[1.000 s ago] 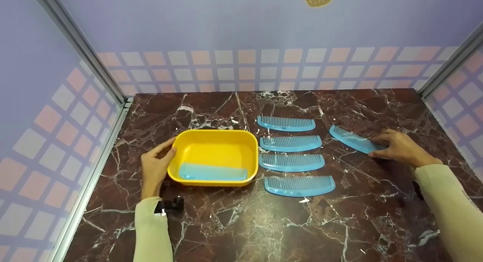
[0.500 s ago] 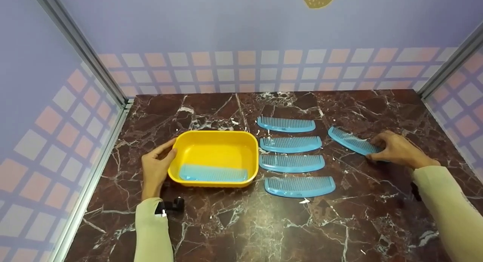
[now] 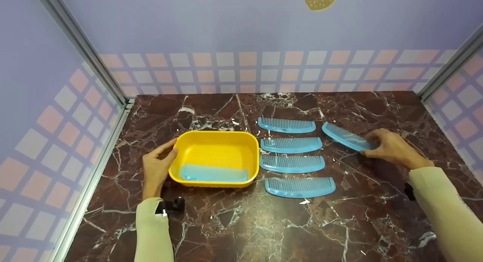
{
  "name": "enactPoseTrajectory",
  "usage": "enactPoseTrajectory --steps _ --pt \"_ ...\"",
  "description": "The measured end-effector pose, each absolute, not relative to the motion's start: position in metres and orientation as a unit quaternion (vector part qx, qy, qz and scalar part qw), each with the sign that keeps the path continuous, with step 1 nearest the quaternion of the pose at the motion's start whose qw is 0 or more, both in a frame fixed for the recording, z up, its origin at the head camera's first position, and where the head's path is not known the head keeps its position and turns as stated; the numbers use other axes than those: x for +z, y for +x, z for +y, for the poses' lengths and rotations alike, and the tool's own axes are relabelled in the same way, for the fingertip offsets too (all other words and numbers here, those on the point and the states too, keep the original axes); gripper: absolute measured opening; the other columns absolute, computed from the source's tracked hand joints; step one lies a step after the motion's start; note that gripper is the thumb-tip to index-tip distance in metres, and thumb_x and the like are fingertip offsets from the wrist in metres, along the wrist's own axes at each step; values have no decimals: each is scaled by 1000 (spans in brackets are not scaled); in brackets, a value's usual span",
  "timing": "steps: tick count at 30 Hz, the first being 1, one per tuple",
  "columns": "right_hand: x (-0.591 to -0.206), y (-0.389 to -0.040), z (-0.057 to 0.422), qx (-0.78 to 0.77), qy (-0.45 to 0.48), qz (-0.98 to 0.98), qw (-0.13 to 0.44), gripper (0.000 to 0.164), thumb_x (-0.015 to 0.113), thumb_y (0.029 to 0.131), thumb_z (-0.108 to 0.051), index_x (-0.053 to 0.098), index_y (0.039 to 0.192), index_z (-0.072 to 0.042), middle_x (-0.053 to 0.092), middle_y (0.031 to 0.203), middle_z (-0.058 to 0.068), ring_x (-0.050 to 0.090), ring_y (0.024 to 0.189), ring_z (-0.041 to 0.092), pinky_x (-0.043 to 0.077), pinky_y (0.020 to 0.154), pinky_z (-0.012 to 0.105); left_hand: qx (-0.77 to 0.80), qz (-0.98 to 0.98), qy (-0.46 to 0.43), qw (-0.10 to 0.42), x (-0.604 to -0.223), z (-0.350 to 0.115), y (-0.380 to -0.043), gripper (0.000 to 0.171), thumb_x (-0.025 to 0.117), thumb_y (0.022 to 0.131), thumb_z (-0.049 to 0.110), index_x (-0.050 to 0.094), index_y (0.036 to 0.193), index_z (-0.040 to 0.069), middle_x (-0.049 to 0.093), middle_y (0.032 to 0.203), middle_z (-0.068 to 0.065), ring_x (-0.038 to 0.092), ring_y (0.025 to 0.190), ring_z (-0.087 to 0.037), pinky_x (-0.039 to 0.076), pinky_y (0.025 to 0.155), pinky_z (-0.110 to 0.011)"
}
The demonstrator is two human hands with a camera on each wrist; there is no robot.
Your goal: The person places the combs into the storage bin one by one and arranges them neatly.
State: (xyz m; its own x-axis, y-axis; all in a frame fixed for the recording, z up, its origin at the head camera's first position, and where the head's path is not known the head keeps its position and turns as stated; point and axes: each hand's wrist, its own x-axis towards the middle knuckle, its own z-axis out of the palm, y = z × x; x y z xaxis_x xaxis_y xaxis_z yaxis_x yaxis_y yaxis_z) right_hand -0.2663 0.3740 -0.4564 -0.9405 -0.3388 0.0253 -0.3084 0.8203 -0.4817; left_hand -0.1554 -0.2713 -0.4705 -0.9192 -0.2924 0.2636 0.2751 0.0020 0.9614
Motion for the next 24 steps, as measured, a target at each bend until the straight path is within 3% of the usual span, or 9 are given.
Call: enactPoseTrajectory --steps 5,17,24 --pt "-451 -267 361 -262 -196 945 13 56 84 75 -18 60 119 7 61 107 23 58 94 38 49 80 55 -702 -683 12 200 -471 -271 -155 33 66 86 -11 60 117 -18 57 120 -35 54 110 -51 55 83 -24" --pt "-435 -264 319 -264 -277 923 -41 52 86 73 -18 68 118 1 60 104 16 60 84 31 52 73 51 -704 -684 13 192 -471 -273 -155 32 66 87 -9 62 117 -15 58 120 -32 52 112 -54 55 84 -25" --pt "-423 -260 293 -278 -305 909 -55 56 86 74 -27 67 120 -1 60 110 13 61 90 32 57 72 49 -708 -679 13 192 -471 -273 -155 32 66 86 -9 62 117 -14 59 120 -32 51 113 -54 55 84 -25"
